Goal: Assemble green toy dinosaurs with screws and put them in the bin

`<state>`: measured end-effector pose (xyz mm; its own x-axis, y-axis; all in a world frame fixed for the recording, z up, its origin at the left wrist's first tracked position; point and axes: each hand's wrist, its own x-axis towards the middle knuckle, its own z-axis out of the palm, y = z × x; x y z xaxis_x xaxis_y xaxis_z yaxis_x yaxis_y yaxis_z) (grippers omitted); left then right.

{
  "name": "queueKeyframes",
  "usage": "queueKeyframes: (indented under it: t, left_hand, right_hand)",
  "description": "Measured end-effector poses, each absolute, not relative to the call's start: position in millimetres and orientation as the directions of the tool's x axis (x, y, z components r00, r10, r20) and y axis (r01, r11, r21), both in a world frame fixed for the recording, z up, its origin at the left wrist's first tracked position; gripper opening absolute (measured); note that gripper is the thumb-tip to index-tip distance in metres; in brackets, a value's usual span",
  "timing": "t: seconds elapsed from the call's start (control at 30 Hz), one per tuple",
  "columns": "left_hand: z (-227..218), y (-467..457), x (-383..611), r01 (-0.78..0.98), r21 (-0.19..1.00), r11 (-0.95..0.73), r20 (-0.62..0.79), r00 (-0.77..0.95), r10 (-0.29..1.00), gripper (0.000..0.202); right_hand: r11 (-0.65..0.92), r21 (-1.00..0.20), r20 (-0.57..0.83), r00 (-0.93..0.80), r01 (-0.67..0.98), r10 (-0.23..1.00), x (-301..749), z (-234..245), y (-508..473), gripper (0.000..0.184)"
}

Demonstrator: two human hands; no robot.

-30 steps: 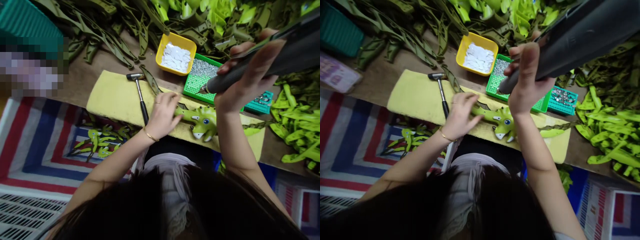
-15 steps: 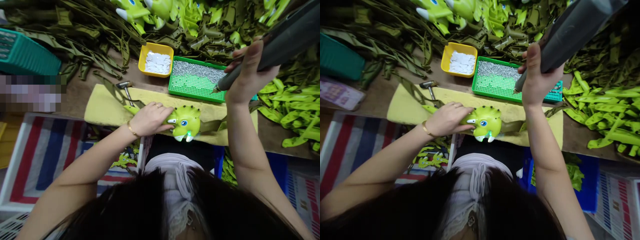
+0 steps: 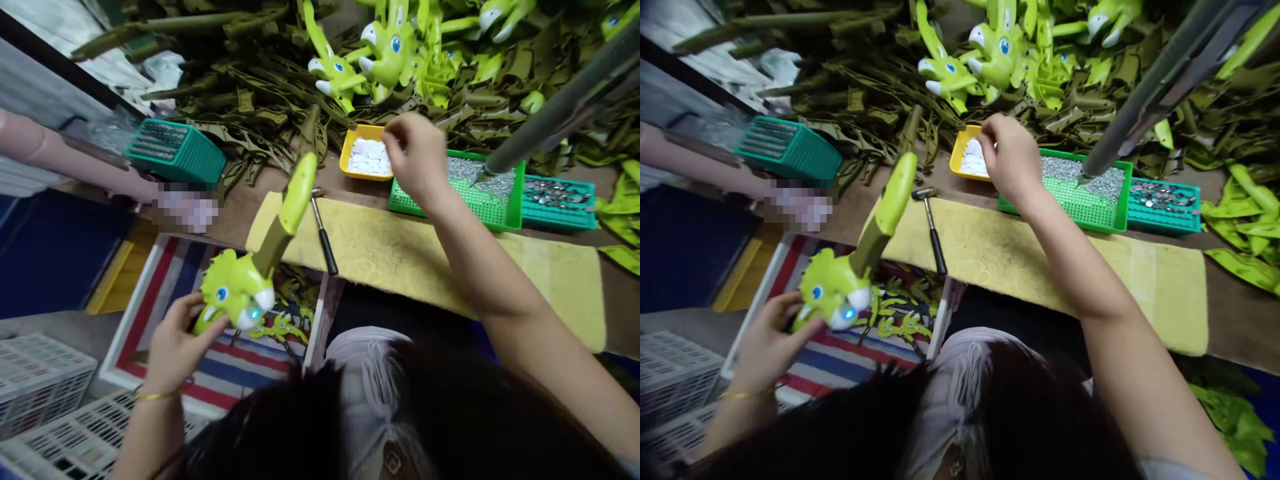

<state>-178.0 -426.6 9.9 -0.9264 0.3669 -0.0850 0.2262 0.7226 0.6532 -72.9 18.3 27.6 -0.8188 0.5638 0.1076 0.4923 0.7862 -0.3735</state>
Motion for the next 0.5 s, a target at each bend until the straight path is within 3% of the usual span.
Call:
queueKeyframes:
  t: [0.17,0.37,0.5]
  left_hand:
    - [-11,-393,-179,-0.119,0.849,0.515,-0.312,-0.9,0.305,0.066]
    - [-12,-381,-175,-0.292,0.902,0.319,-0.391,-0.866,0.312,0.068]
    - [-11,-365,-162,-0.354,0.91,0.215,-0.411,-0.831,0.374,0.066]
  right_hand:
    - [0.753,-0.213,-0.067,-0.778,0.623,0.625,-143,-15,35,0.027]
    - [0.682,-0.487,0.087,-0.746,0.546,0.66,-130,-6,25,0.014]
    - [0.668,-0.673,0.129,-0.838,0.318,0.53,-105,17,-37,0.015]
